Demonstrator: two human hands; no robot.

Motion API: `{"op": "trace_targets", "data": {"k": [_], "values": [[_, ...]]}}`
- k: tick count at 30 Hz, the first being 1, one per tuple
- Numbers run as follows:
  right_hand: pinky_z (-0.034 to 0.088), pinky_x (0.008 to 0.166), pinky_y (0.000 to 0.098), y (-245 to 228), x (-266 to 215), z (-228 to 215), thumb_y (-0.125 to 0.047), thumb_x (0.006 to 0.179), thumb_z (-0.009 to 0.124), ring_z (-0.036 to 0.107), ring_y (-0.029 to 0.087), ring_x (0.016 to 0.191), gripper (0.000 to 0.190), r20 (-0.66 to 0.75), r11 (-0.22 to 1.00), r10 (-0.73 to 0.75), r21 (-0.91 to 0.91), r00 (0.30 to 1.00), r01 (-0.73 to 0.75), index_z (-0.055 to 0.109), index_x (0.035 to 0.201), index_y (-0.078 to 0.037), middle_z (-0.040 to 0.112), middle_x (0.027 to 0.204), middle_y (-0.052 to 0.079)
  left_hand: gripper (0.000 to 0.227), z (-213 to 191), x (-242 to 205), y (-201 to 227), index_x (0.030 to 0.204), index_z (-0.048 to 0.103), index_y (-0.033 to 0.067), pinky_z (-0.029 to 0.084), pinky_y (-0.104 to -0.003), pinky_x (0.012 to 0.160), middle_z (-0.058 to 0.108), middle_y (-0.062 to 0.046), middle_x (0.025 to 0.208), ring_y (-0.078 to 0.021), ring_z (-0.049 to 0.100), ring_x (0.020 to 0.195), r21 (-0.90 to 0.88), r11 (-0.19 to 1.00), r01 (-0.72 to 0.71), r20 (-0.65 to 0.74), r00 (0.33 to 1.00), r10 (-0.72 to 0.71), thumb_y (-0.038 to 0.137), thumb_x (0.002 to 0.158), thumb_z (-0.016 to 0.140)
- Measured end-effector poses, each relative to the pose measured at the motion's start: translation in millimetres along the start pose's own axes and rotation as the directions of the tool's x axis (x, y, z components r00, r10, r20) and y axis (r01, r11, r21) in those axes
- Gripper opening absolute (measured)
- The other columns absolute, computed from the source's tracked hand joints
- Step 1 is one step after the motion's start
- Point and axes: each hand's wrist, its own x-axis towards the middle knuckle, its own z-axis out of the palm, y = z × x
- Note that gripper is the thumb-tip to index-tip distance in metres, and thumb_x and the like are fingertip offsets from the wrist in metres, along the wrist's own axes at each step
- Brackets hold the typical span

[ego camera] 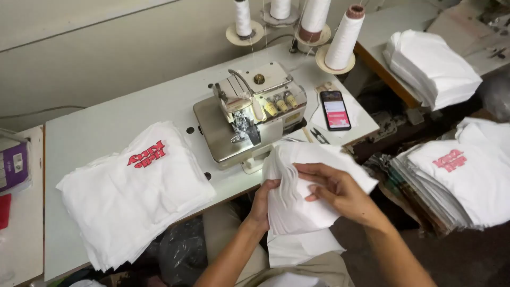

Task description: Using an industrial overlock machine to sew the edges of white fabric pieces with red printing.

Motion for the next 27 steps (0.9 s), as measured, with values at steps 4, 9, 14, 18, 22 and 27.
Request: {"op": "trace_targets", "data": {"k": [4,9,14,18,22,27], "values": [[0.065,0.074,0.0302,-31,-3,11,-0.004,0.078,0.078,0.069,0.032,0.117,0.058,-0.004,0.936,-0.024,-0.352,1.0,0.021,0.066,0.135,-0.001,0.068,0.136,0.02,0.046,-12,16,-20,0.117,0.07,0.0125,0.054,-0.035,0.087,0.071,-0.009,0.102,-0.0212,0.065,0.091,-0.028,0.999,0.024,0.084,0.996,-0.022,0.045,0.084,0.072],[0.021,0.116,0.0688,6,2,20,-0.036,0.08,0.084,0.048,0.039,0.139,0.047,0.046,0.618,-0.115,-0.779,0.992,0.108,0.076,0.122,-0.016,0.074,0.128,0.007,0.03,-61,45,-55,0.103,0.073,0.0205,0.051,-0.03,0.087,0.068,-0.003,0.089,-0.014,0.061,0.078,-0.153,0.979,0.132,0.293,0.953,-0.083,0.043,0.091,0.056],[0.02,0.117,0.0679,30,-17,34,-0.024,0.087,0.076,0.05,0.041,0.14,0.033,0.051,0.757,-0.194,-0.627,0.98,0.183,0.078,0.118,-0.012,0.07,0.135,0.013,0.037,-73,36,-60,0.109,0.067,0.0191,0.048,-0.033,0.091,0.063,-0.005,0.097,-0.017,0.057,0.086,-0.156,0.979,0.132,0.23,0.969,-0.094,0.048,0.09,0.055],[0.015,0.128,0.0582,28,-44,39,-0.013,0.095,0.065,0.051,0.032,0.146,0.032,0.077,0.908,-0.203,-0.357,0.976,0.218,0.07,0.127,-0.012,0.063,0.146,0.013,0.043,-78,33,-53,0.114,0.063,0.018,0.046,-0.035,0.094,0.059,-0.007,0.103,-0.0193,0.054,0.092,-0.141,0.982,0.122,0.183,0.978,-0.095,0.052,0.09,0.053],[0.07,0.095,0.041,28,-90,41,-0.001,0.098,0.043,0.081,0.031,0.103,0.035,0.339,0.975,-0.171,0.196,0.925,0.109,0.075,0.113,-0.001,0.081,0.11,0.02,0.05,-83,37,-47,0.119,0.058,0.0169,0.043,-0.038,0.097,0.055,-0.009,0.109,-0.0217,0.051,0.098,-0.116,0.984,0.134,0.156,0.981,-0.115,0.056,0.089,0.052],[0.038,0.116,0.0516,207,-106,54,-0.024,0.097,0.067,0.038,0.037,0.139,0.059,-0.015,0.623,0.383,-0.733,0.923,-0.271,0.045,0.146,0.0,0.044,0.15,0.022,0.059,-107,24,-54,0.126,0.053,0.0155,0.04,-0.04,0.101,0.05,-0.012,0.117,-0.0247,0.047,0.105,-0.096,0.983,0.155,0.103,0.984,-0.145,0.061,0.088,0.051]]}}
